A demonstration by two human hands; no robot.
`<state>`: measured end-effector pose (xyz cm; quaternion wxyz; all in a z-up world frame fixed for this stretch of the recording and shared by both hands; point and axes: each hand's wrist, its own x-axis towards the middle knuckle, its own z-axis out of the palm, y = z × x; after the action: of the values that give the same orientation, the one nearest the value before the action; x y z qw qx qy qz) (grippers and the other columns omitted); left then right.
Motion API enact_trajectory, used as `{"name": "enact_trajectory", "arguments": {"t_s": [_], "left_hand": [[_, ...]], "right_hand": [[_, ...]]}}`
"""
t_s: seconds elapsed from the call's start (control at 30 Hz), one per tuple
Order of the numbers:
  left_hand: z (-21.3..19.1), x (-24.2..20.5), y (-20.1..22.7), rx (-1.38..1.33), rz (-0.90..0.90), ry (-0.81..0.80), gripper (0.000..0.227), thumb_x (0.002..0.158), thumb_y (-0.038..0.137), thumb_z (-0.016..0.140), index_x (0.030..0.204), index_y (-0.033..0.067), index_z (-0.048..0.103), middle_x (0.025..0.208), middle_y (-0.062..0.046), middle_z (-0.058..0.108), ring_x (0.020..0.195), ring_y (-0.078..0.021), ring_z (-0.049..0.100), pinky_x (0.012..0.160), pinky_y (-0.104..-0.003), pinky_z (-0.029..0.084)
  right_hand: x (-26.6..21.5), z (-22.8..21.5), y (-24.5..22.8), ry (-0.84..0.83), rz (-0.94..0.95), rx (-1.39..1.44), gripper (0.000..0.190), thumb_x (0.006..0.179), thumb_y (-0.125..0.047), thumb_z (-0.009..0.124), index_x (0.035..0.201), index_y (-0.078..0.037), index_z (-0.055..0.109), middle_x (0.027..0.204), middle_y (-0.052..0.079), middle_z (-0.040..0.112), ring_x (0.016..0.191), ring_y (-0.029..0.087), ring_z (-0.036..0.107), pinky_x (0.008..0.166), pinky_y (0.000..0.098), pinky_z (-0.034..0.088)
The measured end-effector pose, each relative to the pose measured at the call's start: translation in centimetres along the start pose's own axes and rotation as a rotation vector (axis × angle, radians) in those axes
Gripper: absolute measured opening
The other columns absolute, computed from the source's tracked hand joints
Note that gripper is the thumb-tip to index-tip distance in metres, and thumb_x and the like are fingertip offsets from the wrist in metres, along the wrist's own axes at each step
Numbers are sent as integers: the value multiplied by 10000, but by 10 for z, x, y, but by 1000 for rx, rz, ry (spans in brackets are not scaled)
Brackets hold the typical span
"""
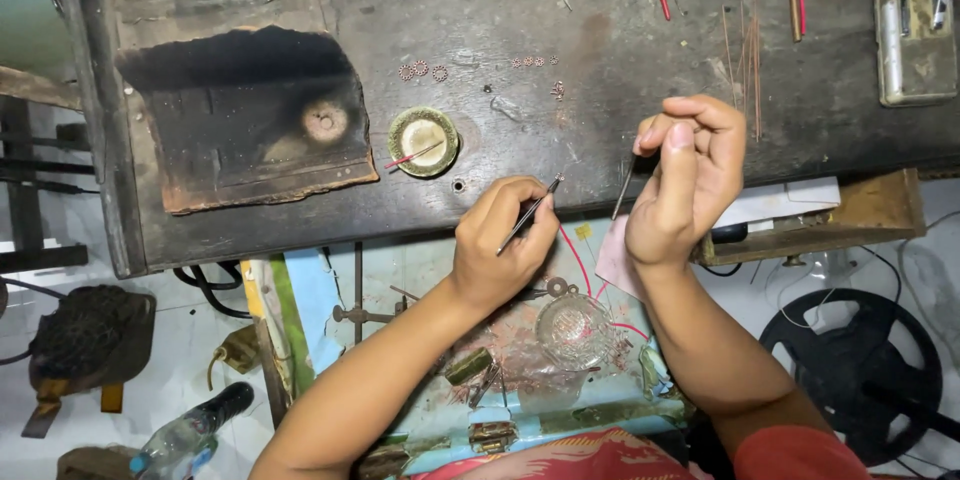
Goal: Using tweezers to arrange small metal rings and a torch to solder them on a workbench.
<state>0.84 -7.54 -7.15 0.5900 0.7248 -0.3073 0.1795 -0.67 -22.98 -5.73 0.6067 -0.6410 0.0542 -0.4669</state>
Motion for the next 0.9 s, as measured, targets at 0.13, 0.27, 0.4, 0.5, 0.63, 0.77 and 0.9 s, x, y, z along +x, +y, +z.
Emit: {"name": "enact_trajectory", "arguments": {"t_s": [0.13, 0.27, 0.4, 0.5, 0.63, 0.77, 0.9], "left_hand": [[1, -1, 0, 11, 5, 1, 73, 890, -60, 683, 889, 7, 652, 796, -129, 695, 694, -316, 711, 646, -359, 594], [0, 0, -1, 6, -2, -6, 68, 890, -53, 684, 892, 8, 654, 798, -127, 697, 689, -313, 710, 638, -360, 592], [-1, -1, -2, -13, -10, -7, 55, 894, -39, 688, 891, 6, 656, 795, -126, 698, 692, -311, 712, 639, -357, 594], [-2, -1, 0, -20, -18, -2, 55, 892, -33, 695, 896, 5, 655, 793, -134, 699, 690, -322, 711, 632, -364, 592], [-1, -1, -2, -18, -16, 3, 59, 894, -48, 684, 894, 2, 653, 798, -135, 701, 695, -323, 711, 640, -369, 593], [0, -2, -3, -5, -12, -5, 58, 904, -37, 683, 890, 12, 657, 801, -127, 700, 695, -314, 710, 638, -365, 593], [-1, -3, -4, 0, -11, -16, 57, 905, -35, 680, 893, 17, 660, 803, -124, 704, 694, -311, 711, 634, -364, 591]], "right_hand": [[0, 0, -1, -3, 6, -5, 195, 1084, -100, 480, 1144, 79, 529, 749, 115, 487, 712, 187, 510, 715, 288, 464], [0, 0, -1, -5, 15, -3, 195, 1085, -107, 481, 1146, 72, 529, 750, 110, 490, 714, 184, 513, 715, 288, 466], [0, 1, -3, -11, 23, -10, 196, 1084, -113, 481, 1147, 66, 531, 749, 106, 491, 712, 181, 513, 708, 281, 459], [0, 0, -1, -15, 19, -18, 191, 1081, -105, 482, 1144, 67, 536, 743, 108, 492, 704, 184, 515, 696, 281, 456], [0, 2, -3, -6, 22, -18, 193, 1079, -110, 487, 1138, 67, 536, 743, 110, 496, 702, 180, 512, 691, 273, 452], [-1, 2, -2, -11, 36, -22, 199, 1083, -119, 486, 1142, 62, 543, 743, 112, 495, 703, 179, 510, 689, 274, 449], [0, 3, -4, -19, 50, -42, 199, 1087, -121, 484, 1135, 60, 554, 746, 110, 506, 707, 168, 509, 695, 266, 456]]}}
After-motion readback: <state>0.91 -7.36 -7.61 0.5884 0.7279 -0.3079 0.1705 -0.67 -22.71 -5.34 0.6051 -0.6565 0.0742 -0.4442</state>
